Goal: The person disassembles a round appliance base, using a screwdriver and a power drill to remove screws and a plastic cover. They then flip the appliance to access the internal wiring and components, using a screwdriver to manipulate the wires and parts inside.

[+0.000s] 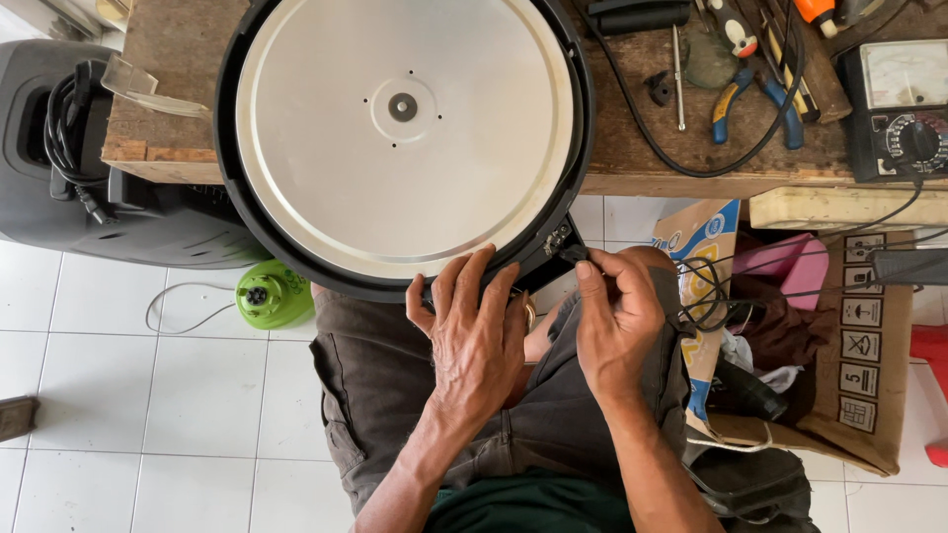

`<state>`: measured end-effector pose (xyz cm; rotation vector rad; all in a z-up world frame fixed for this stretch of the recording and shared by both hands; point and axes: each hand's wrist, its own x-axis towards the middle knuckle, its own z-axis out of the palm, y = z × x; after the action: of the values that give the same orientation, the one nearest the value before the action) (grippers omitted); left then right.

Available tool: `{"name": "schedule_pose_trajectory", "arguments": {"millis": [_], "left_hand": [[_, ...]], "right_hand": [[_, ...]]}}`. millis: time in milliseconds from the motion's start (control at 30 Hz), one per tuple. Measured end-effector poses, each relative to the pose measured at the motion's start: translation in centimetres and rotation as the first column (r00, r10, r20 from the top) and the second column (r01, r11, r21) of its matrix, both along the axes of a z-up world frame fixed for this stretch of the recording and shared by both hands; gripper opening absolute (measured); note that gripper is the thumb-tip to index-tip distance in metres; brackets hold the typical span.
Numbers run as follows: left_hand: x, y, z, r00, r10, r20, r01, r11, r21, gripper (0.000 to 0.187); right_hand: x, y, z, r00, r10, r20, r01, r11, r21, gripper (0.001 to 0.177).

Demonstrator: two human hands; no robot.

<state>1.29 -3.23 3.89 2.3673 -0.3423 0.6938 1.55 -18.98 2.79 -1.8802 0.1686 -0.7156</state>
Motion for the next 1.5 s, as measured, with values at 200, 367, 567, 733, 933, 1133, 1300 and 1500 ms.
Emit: {"name": "schedule_pose_trajectory", "arguments": {"millis": [200,367,567,733,933,1133,1300,1500], "left_hand": [[0.4,0.2,0.2,1.000,-0.011,0.002,0.011,1.000,-0.004,0.027],[0.3,0.0,0.5,0.999,-0.025,-0.028,0.025,1.000,0.007,0.031],[0.8,-0.8,1.6,0.998,-0.007,-0.055,0.008,1.000,0.030,0.043],[1.9,-1.4,2.1,0.990,0.035,-0.139,-0.024,0.997,0.079,0.066],[2.9,-2.1,2.9,0.963,0.047,-0.267,-0.014,0.992,0.126,0.094],[4.1,-2.9,2.8,0.959,0.070,-0.275,-0.028,0.988,0.153,0.106],[4.1,-3.0,2.3,0.969,0.089,-0.232,-0.031,0.970,0.241,0.107],[4.2,-3.1,2.1,0.973,0.099,-0.208,-0.044,0.966,0.255,0.106]], "right_hand": [[-0.3,0.0,1.4,1.000,-0.007,0.008,0.007,1.000,0.005,0.012],[-0.3,-0.2,0.0,1.000,-0.009,0.022,0.009,1.000,-0.025,0.010],[0.4,1.0,0.8,0.997,0.023,0.079,-0.009,0.985,-0.170,0.010],[0.7,0.8,0.5,0.993,0.041,0.115,-0.017,0.980,-0.200,0.009],[0.7,0.6,0.4,0.992,0.054,0.111,-0.032,0.981,-0.191,0.010],[0.6,0.4,0.6,0.995,0.060,0.084,-0.041,0.976,-0.212,0.014],[0.3,0.2,0.3,0.997,0.064,0.050,-0.049,0.966,-0.256,0.014],[0.4,0.2,-0.1,0.997,0.042,0.065,-0.021,0.958,-0.287,0.014]]}}
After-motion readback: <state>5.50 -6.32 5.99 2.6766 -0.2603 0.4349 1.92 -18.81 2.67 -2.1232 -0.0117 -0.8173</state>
